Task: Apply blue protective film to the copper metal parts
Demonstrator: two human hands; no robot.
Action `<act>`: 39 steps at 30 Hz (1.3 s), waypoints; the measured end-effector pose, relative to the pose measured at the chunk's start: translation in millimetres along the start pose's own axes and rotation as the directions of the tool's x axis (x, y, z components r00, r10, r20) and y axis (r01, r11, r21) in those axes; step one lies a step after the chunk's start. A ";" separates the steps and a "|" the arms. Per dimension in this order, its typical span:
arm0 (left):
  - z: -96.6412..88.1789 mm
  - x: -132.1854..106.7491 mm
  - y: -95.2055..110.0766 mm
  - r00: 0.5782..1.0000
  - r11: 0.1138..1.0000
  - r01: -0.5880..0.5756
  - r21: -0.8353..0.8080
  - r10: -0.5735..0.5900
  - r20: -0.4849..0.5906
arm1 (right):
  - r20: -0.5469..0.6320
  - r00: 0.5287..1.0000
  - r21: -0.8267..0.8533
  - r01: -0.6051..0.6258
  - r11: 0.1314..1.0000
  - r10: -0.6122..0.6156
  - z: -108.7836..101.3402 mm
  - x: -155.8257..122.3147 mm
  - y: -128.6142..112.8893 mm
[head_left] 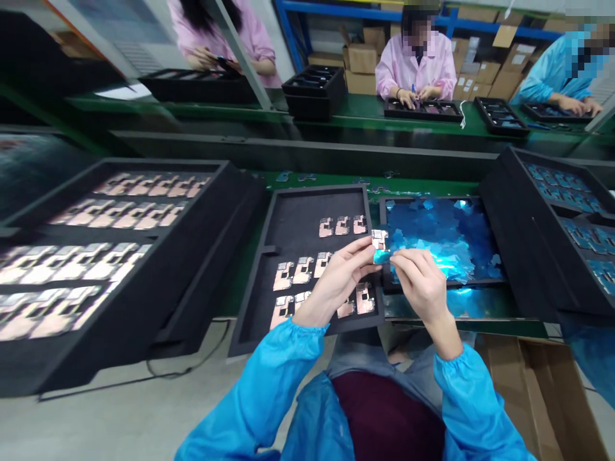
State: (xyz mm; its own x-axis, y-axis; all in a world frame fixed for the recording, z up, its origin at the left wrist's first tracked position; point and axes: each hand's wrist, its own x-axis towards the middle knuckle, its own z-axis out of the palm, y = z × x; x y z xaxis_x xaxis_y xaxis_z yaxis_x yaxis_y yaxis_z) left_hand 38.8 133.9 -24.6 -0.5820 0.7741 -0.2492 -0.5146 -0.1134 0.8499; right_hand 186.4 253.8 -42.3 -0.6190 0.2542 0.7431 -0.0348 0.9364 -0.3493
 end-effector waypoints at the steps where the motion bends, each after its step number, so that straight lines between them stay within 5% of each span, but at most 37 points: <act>1: -4.9 2.6 2.4 1.000 1.000 0.000 -0.013 0.000 -0.030 | 0.020 1.000 0.040 -0.005 0.999 0.004 0.6 0.4 -0.8; 5: -35.3 19.2 26.2 0.972 0.996 -0.076 0.047 0.085 -0.221 | 0.006 0.978 0.172 -0.207 0.963 0.210 2.2 3.5 2.9; 8: -66.5 32.3 53.2 0.910 0.960 -0.208 0.186 0.259 -0.324 | -0.016 0.896 0.219 -0.429 0.876 0.443 5.0 12.0 14.1; 11: -84.2 36.2 69.9 0.886 0.932 -0.230 0.280 0.319 -0.336 | 0.032 0.887 0.238 -0.455 0.858 0.461 12.5 24.9 19.1; 17: -60.4 20.0 59.3 0.924 0.922 -0.208 0.327 0.295 -0.245 | 0.148 0.974 0.285 -0.208 0.936 0.171 29.6 48.8 -4.1; 23: -37.5 1.7 43.7 0.969 0.925 -0.142 0.351 0.203 -0.141 | 0.118 0.974 0.343 -0.223 0.912 0.194 28.8 60.3 -15.3; 29: -29.7 -3.6 33.0 0.966 0.897 -0.224 0.380 0.255 -0.031 | 0.131 0.982 0.330 -0.173 0.928 0.136 21.7 60.0 -13.8; 39: -21.9 -12.0 32.2 0.960 0.919 -0.216 0.330 0.262 -0.100 | 0.140 0.989 0.293 0.003 0.956 -0.045 9.6 41.2 -14.8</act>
State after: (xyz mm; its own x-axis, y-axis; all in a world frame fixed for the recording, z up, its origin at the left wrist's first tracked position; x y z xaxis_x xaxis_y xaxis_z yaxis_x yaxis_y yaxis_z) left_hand 15.5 107.3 -4.4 -0.7561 0.6514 -0.0630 -0.1394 -0.0662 0.9880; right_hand 153.9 248.2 -11.9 -0.7202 0.1751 0.6713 -0.2649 0.8249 -0.4994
